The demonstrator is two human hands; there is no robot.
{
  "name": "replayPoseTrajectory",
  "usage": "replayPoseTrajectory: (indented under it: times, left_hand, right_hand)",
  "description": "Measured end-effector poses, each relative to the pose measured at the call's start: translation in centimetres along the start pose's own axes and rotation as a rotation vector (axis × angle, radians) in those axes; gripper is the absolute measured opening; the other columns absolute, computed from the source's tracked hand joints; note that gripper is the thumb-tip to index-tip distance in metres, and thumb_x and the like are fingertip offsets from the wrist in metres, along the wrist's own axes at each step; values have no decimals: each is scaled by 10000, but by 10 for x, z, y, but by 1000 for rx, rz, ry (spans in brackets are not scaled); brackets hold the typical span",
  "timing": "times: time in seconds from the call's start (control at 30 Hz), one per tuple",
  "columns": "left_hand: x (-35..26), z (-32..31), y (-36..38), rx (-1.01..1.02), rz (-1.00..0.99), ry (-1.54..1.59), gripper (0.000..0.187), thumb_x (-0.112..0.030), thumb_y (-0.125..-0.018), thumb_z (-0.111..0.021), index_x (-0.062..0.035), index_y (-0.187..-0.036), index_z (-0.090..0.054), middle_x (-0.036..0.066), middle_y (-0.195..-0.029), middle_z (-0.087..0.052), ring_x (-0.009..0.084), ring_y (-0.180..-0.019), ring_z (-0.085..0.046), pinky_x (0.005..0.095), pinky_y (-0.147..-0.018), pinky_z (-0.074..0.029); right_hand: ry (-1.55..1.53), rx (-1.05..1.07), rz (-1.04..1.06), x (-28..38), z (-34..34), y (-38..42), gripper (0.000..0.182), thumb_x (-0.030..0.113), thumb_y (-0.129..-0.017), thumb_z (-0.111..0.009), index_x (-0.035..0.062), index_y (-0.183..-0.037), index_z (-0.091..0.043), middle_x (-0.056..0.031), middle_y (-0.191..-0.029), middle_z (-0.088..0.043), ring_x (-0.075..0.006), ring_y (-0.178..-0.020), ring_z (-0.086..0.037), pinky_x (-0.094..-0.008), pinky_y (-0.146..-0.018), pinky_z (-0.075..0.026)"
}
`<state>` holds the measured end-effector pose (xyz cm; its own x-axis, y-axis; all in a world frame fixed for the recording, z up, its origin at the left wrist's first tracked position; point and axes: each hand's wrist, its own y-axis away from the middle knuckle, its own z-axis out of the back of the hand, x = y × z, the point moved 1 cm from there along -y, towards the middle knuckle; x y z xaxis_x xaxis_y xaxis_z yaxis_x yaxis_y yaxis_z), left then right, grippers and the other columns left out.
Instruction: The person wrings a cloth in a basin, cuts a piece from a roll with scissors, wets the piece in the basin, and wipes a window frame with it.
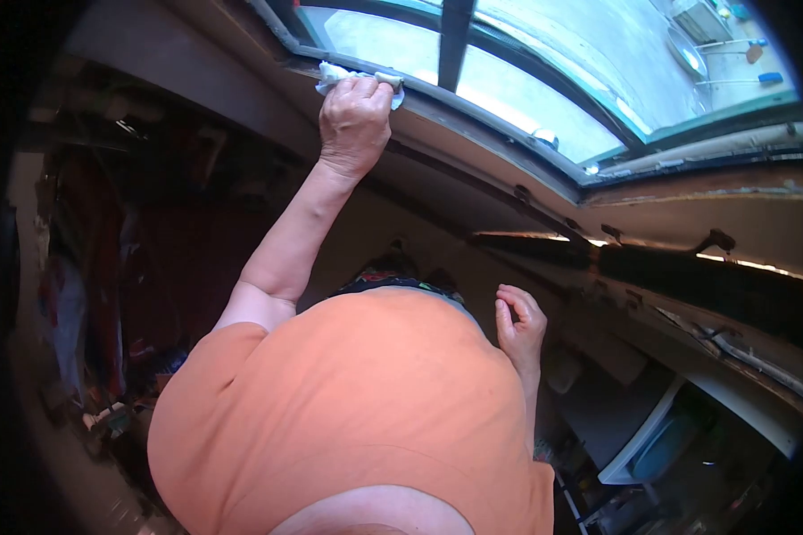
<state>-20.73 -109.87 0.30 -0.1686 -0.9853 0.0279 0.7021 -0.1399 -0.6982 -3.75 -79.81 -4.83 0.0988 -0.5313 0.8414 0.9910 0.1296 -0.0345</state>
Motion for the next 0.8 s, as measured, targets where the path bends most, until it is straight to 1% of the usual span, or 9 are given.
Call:
replayPoseTrajectory:
  times: [0.1, 0.23, 0.4, 0.5, 0.63, 0.73, 0.8]
  left_hand:
    - [-23, 4, -3, 28, -61, 48, 34, -42, -667, -542, -74, -675, -535, 64, -686, -525, 240, -703, -541, 347, -631, -457]
    - [-73, 7, -6, 33, -157, 120, 13, -57, -666, -538, -64, -662, -528, 79, -681, -510, 246, -700, -526, 345, -625, -454]
    - [-126, 4, -5, 61, -197, 103, 35, -82, -671, -553, -47, -674, -556, 79, -694, -502, 235, -707, -513, 346, -613, -439]
    - [-138, 3, -6, 69, -182, 37, 75, -97, -678, -560, -28, -674, -589, 88, -678, -500, 238, -692, -497, 353, -589, -404]
    - [-145, 4, -5, 94, -168, -24, 82, -111, -685, -560, -36, -682, -595, 80, -690, -505, 230, -712, -497, 345, -594, -400]
    - [-149, 9, -5, 149, -141, -70, 46, -97, -682, -553, -59, -700, -572, 69, -727, -513, 225, -746, -510, 335, -638, -439]
    - [-150, 9, -4, 158, -138, -80, 42, -98, -683, -553, -63, -697, -570, 65, -735, -519, 219, -760, -517, 334, -641, -439]
  right_hand:
    - [22, -19, -10, -5, 10, 6, 93, 11, -765, -601, 0, -854, -625, -131, -936, -633, -244, -880, -609, -304, -770, -478]
    - [0, -65, -54, -13, 24, 17, 93, 17, -767, -600, 5, -856, -625, -127, -937, -633, -245, -879, -610, -305, -767, -479]
    - [19, -138, -82, -24, 42, 38, 91, 16, -759, -604, 5, -847, -625, -125, -925, -637, -250, -861, -616, -304, -753, -484]
    - [32, -177, -100, -33, 51, 53, 90, 14, -756, -604, 4, -843, -625, -125, -915, -638, -253, -854, -618, -303, -748, -485]
    - [31, -190, -106, -46, 57, 69, 88, 12, -754, -603, 3, -839, -624, -127, -905, -639, -254, -847, -620, -304, -742, -485]
    - [32, -190, -94, -47, 62, 73, 88, 9, -751, -605, 3, -837, -624, -130, -901, -639, -254, -838, -621, -305, -735, -487]
    - [43, -184, -79, -50, 65, 74, 87, 8, -749, -607, 3, -834, -622, -130, -898, -639, -253, -832, -622, -304, -729, -488]
